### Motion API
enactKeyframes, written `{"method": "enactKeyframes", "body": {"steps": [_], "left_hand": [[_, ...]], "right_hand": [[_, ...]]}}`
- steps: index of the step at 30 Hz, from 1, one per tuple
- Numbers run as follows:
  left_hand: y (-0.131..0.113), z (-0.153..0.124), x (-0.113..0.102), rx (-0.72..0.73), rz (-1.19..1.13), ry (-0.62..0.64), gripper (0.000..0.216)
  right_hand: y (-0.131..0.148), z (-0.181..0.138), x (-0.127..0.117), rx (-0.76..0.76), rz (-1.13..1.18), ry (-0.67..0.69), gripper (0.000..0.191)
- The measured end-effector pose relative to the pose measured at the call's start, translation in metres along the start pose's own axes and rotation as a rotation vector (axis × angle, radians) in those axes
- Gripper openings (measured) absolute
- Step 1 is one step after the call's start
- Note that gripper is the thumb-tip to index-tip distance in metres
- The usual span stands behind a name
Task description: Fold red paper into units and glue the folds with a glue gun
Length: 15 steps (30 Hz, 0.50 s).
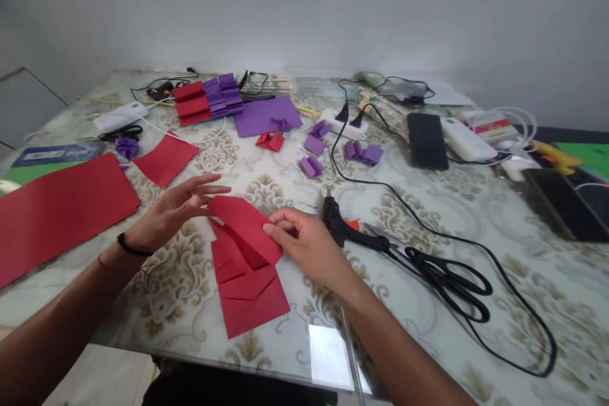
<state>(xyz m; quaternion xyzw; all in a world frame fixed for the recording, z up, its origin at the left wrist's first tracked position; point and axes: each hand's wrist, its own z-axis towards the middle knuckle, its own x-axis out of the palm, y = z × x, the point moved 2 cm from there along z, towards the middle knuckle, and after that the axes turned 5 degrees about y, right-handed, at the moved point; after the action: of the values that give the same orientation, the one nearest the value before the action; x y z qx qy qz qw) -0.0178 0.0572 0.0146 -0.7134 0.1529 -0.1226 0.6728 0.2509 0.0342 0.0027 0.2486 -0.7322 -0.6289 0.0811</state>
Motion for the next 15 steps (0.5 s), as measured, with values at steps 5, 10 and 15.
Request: {"method": "enactKeyframes", "body": {"steps": [5,10,15], "left_hand": [[0.006,-0.001,0.009,-0.123,-0.180,0.094,0.058],[0.009,-0.005,0.022,-0.219,-0.074,0.039,0.033],[0.004,-0.012,0.039,-0.245,-0.163,0.143,0.035]], "right_hand": [[-0.003,0.001,0.001,-0.019,0.181,-0.055,0.040],[0.003,-0.003,0.012,0.026,0.212,0.105,0.041],[0.008,-0.008,0.020,0.039,0.179,0.132,0.040]]}}
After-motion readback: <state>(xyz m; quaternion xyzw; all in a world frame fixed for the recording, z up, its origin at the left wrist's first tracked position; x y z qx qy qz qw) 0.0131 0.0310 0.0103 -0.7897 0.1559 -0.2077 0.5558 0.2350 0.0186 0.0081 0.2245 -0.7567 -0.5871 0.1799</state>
